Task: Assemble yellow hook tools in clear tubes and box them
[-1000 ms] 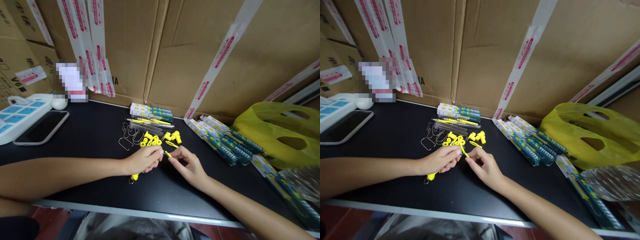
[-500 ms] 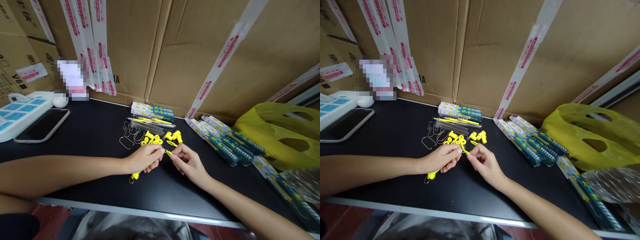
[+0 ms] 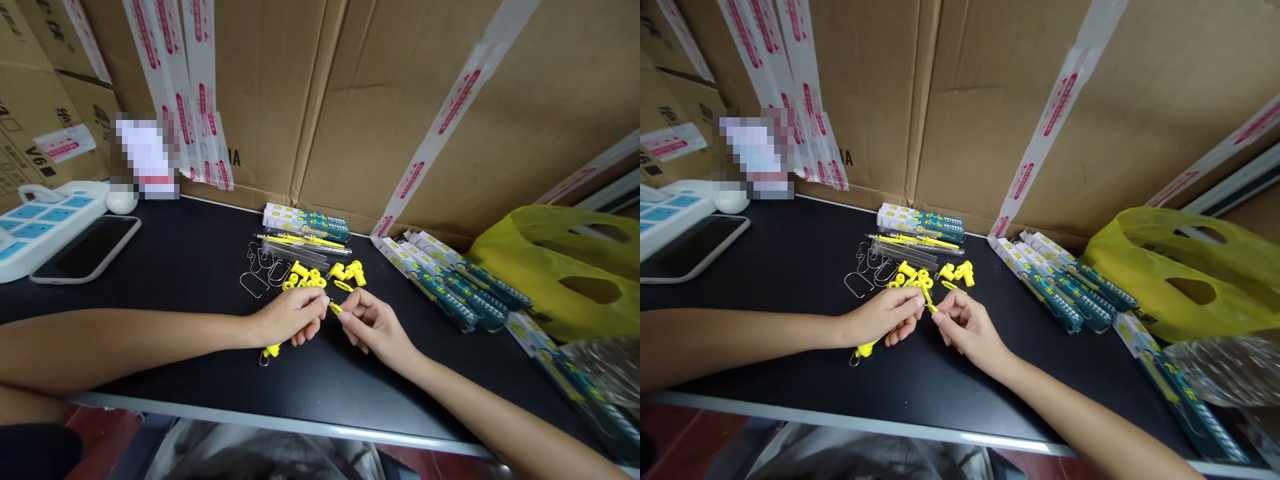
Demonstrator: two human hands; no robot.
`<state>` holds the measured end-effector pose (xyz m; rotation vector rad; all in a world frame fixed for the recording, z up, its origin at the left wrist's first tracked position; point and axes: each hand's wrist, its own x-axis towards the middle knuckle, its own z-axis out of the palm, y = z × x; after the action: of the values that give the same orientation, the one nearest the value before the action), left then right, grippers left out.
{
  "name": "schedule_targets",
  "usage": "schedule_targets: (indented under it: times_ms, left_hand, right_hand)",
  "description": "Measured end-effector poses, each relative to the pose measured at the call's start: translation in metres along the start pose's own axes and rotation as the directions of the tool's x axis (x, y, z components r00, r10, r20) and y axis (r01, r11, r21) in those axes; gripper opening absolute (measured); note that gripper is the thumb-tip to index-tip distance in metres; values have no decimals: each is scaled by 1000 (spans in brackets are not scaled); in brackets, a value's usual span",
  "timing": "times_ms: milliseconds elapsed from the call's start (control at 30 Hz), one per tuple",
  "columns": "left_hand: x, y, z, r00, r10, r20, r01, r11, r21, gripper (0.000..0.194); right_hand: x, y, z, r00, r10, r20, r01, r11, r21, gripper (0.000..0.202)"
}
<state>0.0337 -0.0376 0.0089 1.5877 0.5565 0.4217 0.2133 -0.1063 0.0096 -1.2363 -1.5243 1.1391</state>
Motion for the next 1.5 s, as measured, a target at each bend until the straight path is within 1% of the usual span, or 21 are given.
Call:
schedule_targets:
  times_ms: [67,200,467,567,700,867,1067,1500]
  left_hand:
    - [0,0,-1,1000,-7,1,7,1000,-4,23]
    - [0,1,-2,1000,-18,-5,18,1000,18,23]
    - [2,4,-3,999,-27,36,28,999,-23,28]
    - [3,2,-3,998,-35,58,37,998,-42,31]
    - [3,1,-3,995,-43,86,48,997,-58,34]
    - [3,2,-3,996,-46,83,50,998,-44,36]
    - [3,2,-3,996,-43,79,47,998,-49,37]
    - [3,1,-4,995,-29,99,33,999,-42,35]
  right_hand:
    - [0,1,-1,1000,7,14,-7,999,41,24]
    - [2,1,-1,1000,7,6,-8,995,100,24]
    - [4,0,-4,999,25,32,-30,989,148,25]
    - [4,0,-5,999,21,37,-26,990,139,24]
    - [5,-1,-4,1000,24,11,-25,993,115,26]
    - [5,0,-3,1000,28,6,-28,996,87,26]
    - [5,2,-4,999,23,-33,-22,999,43,25]
    - [3,2,-2,999,31,-21,-30,999,38,25]
